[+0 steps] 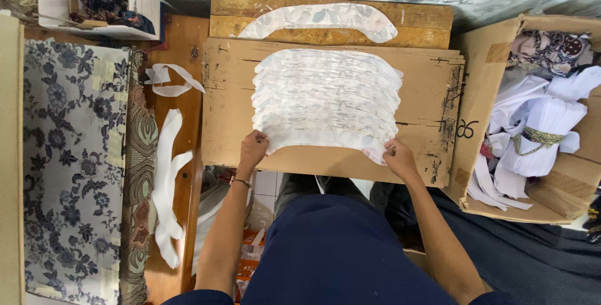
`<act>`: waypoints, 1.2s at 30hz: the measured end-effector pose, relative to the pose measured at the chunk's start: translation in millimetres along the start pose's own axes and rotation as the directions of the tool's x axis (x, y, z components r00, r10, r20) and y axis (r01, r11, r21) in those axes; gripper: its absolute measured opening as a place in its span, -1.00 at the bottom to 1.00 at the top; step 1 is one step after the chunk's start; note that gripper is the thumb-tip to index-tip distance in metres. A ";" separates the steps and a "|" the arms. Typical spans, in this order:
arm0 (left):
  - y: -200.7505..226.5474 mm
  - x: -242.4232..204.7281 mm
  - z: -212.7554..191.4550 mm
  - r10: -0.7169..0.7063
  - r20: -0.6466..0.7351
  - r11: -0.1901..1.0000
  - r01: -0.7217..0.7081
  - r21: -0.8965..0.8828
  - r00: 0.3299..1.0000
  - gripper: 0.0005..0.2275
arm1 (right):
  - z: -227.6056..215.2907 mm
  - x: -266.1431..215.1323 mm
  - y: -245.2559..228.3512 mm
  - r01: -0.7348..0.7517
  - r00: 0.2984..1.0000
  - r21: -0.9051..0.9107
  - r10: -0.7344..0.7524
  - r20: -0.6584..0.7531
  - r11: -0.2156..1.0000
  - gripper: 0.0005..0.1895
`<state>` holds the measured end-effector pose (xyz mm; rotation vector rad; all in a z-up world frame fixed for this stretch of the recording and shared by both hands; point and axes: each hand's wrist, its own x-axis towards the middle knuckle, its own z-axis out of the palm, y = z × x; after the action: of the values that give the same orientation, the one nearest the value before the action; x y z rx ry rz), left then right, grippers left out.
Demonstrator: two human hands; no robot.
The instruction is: The person repeatedly picks up white fabric pieces from a wooden board and places them under a heat press machine. They then retrieve the pieces and stack them back on the board. The cycle continues with consistent handling of the fabric pieces.
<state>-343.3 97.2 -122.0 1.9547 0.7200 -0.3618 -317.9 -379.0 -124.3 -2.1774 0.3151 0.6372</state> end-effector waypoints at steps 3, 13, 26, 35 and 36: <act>-4.1 -5.0 -2.2 0.014 -0.034 1.000 -0.014 0.011 0.999 -0.84 | -1.1 -0.9 2.2 -0.026 1.000 -0.009 0.026 0.007 1.000 -0.71; -8.4 -24.8 -11.5 -0.044 -0.132 0.999 0.042 -0.014 0.990 -0.87 | 0.7 -1.0 20.2 0.033 0.999 -0.147 -0.036 -0.020 0.989 -0.71; -8.2 -41.9 -26.6 0.080 -0.225 0.889 0.033 0.458 0.971 -0.73 | -9.1 -6.1 23.6 0.063 0.993 -0.356 -0.024 0.112 0.932 -0.80; -15.5 -70.8 -56.7 -0.144 -0.335 0.881 0.275 0.386 0.931 -0.65 | -47.2 -15.0 19.4 0.153 0.983 -0.531 -0.072 0.170 0.833 -0.70; -16.5 -70.9 -59.0 -0.142 -0.343 0.886 0.274 0.375 0.928 -0.66 | -47.4 -6.1 9.7 0.126 0.988 -0.532 -0.055 0.146 0.837 -0.71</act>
<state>-411.9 131.2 -68.1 2.3772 1.1403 -0.3688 -311.2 -421.9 -102.1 -2.6530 -0.0519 0.8865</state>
